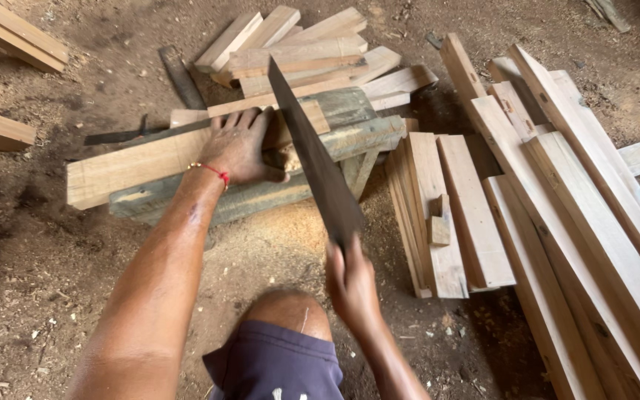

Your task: The person saws a piece of wood on a wooden bench using a handsaw.

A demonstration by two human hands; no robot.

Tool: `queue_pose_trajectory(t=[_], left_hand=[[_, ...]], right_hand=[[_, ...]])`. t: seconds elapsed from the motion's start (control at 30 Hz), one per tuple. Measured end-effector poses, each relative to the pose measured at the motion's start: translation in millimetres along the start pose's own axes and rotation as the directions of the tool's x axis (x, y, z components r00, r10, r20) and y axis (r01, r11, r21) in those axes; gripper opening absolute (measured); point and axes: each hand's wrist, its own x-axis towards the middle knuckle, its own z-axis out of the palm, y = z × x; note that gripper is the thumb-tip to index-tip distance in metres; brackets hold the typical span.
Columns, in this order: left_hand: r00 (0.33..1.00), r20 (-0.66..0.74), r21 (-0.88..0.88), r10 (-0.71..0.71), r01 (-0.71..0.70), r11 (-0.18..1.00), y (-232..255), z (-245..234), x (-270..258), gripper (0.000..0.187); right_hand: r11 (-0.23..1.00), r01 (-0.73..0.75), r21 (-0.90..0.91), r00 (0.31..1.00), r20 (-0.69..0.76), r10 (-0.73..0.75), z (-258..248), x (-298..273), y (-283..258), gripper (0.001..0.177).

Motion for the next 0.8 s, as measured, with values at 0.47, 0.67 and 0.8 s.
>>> queue_pose_trajectory(t=[0.47, 0.67, 0.8], left_hand=[[1.000, -0.016, -0.015, -0.003, 0.003, 1.000, -2.9, 10.4, 5.3, 0.150], [0.998, -0.056, 0.049, -0.001, 0.004, 0.999, -2.7, 3.4, -3.5, 0.142], [0.999, -0.038, 0.053, -0.004, 0.006, 0.999, 1.6, 0.7, -3.2, 0.143]], right_hand=[[0.981, -0.190, 0.030, 0.972, -0.136, 0.192, -45.4, -114.9, 10.1, 0.043], [0.983, -0.174, -0.065, 0.985, 0.002, 0.175, 1.6, 32.0, -31.1, 0.057], [0.997, -0.073, -0.019, 0.997, 0.013, 0.073, 7.4, 44.0, -33.8, 0.053]])
